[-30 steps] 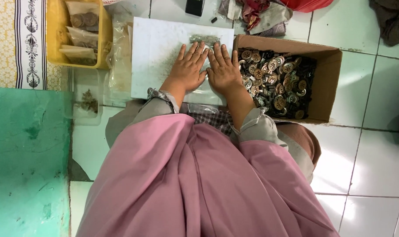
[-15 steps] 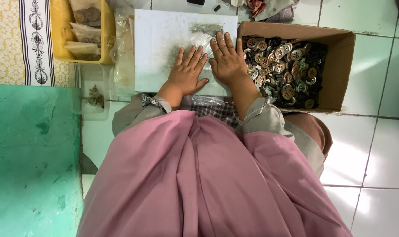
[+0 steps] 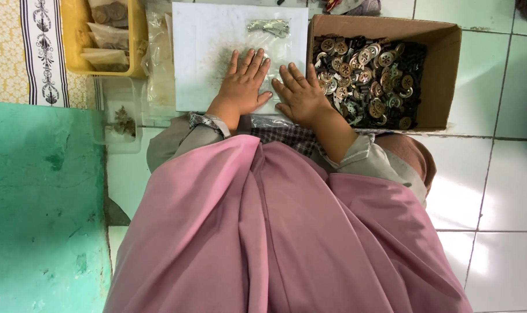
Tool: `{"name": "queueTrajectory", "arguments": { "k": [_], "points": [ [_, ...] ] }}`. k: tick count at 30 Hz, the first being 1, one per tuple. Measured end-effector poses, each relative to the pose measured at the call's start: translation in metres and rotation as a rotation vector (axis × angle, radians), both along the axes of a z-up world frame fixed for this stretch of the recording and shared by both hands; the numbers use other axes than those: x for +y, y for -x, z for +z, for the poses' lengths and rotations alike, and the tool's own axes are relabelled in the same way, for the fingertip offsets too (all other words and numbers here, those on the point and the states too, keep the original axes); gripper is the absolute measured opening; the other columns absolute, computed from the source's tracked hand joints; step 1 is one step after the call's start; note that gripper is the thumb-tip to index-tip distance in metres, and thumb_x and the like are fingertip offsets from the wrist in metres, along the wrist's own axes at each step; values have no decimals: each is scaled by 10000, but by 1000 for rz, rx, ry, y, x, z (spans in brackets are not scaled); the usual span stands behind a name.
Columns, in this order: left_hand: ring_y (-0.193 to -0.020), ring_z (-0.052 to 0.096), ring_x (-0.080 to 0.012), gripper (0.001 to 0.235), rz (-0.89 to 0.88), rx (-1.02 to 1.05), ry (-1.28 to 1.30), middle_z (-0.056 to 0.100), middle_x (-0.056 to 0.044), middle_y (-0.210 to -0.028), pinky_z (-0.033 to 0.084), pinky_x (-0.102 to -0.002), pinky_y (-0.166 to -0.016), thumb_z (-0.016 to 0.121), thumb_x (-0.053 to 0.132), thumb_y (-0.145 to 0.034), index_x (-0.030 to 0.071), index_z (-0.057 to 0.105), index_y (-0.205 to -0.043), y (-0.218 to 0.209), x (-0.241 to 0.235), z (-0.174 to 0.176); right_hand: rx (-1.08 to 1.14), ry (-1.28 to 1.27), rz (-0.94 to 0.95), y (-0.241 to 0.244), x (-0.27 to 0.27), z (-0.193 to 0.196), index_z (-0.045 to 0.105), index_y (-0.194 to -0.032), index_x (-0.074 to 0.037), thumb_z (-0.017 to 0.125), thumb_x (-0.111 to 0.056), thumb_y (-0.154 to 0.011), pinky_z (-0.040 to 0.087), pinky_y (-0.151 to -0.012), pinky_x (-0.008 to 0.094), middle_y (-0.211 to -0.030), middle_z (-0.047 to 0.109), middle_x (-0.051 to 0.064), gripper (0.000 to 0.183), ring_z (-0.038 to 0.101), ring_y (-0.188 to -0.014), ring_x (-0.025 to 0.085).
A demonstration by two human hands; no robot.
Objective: Picking small metal components from a bulk box and placing them into individual plastic bags for packaging.
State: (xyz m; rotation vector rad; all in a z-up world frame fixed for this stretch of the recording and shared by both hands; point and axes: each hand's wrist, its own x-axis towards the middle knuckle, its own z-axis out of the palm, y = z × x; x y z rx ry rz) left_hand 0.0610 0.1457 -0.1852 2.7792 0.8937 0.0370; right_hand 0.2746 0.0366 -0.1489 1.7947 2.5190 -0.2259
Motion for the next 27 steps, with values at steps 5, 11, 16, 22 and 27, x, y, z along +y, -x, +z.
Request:
{"name": "queueTrajectory", "arguments": {
  "k": [5, 11, 16, 22, 27],
  "points": [
    [-1590, 73, -345, 821, -29, -54, -167, 196, -238, -1706, -121, -587, -1223, 442, 572, -1048, -20, 352, -1609, 2, -10, 3, -59, 15, 141, -9, -39, -12, 309, -1637, -170, 519, -748, -868, -24, -1252, 588, -1724, 188, 167, 984, 81, -1599, 320],
    [-1485, 382, -365, 492, -102, -192, -205, 440, -198, -1595, 202, -548, -1265, 607, 274, -1051, 64, 555, -1493, 15, -39, -14, -17, -122, 112, -8, -48, -30, 372, -1626, -226, 735, -340, -868, 146, -1271, 650, -1700, 317, 128, 848, 248, -1573, 360],
    [-1478, 395, -363, 532, -105, -127, -174, 430, -178, -1604, 246, -537, -1253, 570, 310, -1045, 83, 512, -1522, 46, -65, -7, -6, -282, 143, -8, -50, -44, 457, -1581, -225, 665, -324, -932, 225, -1242, 629, -1640, 412, 139, 688, 348, -1522, 369],
    [-1475, 390, -386, 559, -104, -58, -104, 396, -178, -1619, 320, -544, -1222, 550, 157, -1001, 112, 466, -1551, 52, -73, -6, 93, -648, 207, -6, -53, -54, 706, -1192, -251, 627, -314, -950, 374, -1174, 561, -1459, 616, 53, 263, 559, -1365, 295],
    [-1514, 326, -401, 580, -71, -19, 46, 342, -180, -1652, 297, -550, -1244, 504, 45, -948, 93, 488, -1525, 55, -79, 24, 245, -720, 166, 7, -55, -54, 741, -967, -260, 736, -383, -952, 466, -1101, 480, -1260, 717, -30, 124, 656, -1210, 224]
  ]
}}
